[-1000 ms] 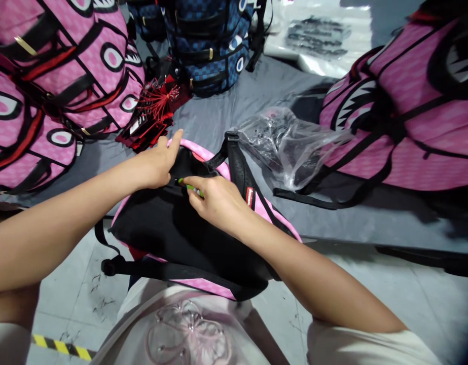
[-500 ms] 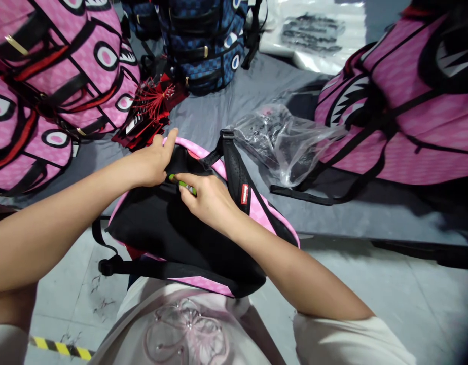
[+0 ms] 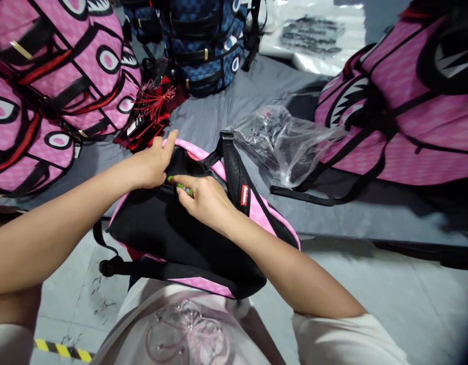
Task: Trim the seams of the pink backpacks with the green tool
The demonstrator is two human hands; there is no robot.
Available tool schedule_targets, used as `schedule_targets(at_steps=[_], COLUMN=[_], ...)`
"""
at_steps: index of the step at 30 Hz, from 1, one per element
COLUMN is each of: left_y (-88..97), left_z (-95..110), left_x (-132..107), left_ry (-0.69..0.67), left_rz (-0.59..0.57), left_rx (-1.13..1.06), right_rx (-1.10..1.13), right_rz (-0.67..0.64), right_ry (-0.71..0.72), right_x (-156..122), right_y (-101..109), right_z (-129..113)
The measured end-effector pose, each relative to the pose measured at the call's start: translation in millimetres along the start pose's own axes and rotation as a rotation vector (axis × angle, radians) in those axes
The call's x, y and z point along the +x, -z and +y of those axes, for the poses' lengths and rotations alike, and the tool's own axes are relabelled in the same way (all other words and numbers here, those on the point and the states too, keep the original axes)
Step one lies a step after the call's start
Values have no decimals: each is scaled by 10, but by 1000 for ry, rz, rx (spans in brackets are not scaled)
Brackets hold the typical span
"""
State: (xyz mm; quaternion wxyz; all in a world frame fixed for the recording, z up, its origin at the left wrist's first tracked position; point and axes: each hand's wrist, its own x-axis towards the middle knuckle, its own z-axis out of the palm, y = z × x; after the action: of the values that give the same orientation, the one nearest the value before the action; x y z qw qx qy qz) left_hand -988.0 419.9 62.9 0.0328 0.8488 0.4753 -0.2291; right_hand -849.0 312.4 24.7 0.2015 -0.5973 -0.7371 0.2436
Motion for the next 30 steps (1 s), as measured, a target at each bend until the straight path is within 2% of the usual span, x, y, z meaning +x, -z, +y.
schedule_targets(at_steps=[4,11,19,26,30], left_y=[3,-34,-80,-164,-158], left_z=[2,-28,-99,-218,-211], left_x=[-8,-25,20,73,70], left_ry=[-1,-5,-52,-127,-117], left_rz=[-3,37,67,122,125], left_rx=[-16,-30,-63,-78,-81], right_rx=[-90,-109,170,129,88], right_rz=[4,-10,63,57,56], right_ry=[-41,-65,-16,-8,-1], right_x=[-13,-51,15,11,15], right_y=[4,45,-73,-40,-27], right_z=[-21,-20,31,38,30])
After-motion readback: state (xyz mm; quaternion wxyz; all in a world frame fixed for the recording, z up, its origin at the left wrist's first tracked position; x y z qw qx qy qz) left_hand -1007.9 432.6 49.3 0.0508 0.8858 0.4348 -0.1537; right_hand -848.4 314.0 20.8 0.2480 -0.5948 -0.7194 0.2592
